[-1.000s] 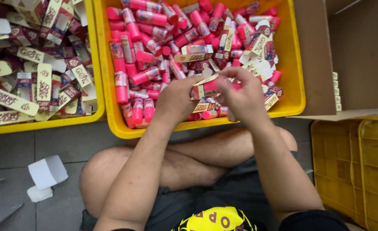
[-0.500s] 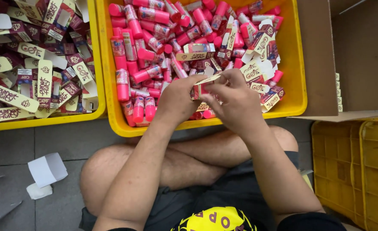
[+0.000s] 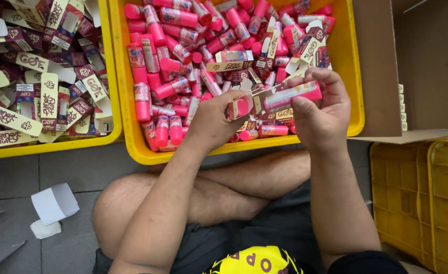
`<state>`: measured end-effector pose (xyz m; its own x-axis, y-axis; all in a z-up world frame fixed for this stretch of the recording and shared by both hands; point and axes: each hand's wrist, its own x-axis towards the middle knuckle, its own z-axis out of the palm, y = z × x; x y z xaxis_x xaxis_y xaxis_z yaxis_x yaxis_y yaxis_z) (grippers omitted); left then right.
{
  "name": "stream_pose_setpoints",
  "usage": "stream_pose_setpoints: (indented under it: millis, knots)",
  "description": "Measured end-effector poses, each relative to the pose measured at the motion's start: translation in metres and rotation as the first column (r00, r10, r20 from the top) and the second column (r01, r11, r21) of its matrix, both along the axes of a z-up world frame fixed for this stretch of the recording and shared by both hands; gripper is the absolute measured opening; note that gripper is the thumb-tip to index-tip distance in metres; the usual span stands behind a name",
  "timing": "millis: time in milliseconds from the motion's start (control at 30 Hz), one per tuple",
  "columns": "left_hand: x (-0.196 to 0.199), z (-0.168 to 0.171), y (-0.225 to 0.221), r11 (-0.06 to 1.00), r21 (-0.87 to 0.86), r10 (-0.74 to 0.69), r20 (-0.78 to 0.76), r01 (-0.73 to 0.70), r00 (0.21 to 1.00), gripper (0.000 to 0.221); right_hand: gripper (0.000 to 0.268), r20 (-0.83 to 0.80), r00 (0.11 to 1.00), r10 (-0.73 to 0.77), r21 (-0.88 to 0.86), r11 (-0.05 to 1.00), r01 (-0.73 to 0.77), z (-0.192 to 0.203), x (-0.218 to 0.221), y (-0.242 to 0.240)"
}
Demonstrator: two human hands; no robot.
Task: Manually packaging small pink tubes into cardboard boxes while sitting on the floor.
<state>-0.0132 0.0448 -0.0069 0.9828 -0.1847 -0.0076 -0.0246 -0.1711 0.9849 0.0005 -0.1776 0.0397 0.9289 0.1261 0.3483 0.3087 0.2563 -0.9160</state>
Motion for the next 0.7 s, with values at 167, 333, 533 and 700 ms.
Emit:
stream_pose_setpoints:
  millis: [167,333,533,700]
  knots:
    - [-0.001,0.005,0.000,0.999,-0.022,-0.029,-0.017,0.028,0.999,0.041,0.038,0.266,0.963,-0.042,-0.337,0.932,0.134,0.015,-0.004,0.016]
    - [-0.001,0.004,-0.001,0.999,-0.030,-0.031,-0.031,0.030,0.999,0.042,0.038,0.328,0.944,0.044,-0.504,0.853,0.135,0.011,-0.001,0.011]
    - [-0.004,0.002,0.001,0.999,-0.034,-0.018,-0.001,0.018,1.000,0.044,0.036,-0.058,0.997,-0.044,-0.322,0.946,0.023,-0.023,-0.001,-0.004]
    - [-0.006,-0.008,-0.008,0.989,-0.148,-0.021,0.002,0.021,1.000,0.048,0.035,-0.488,0.841,0.233,0.152,0.972,-0.180,-0.055,0.000,-0.004]
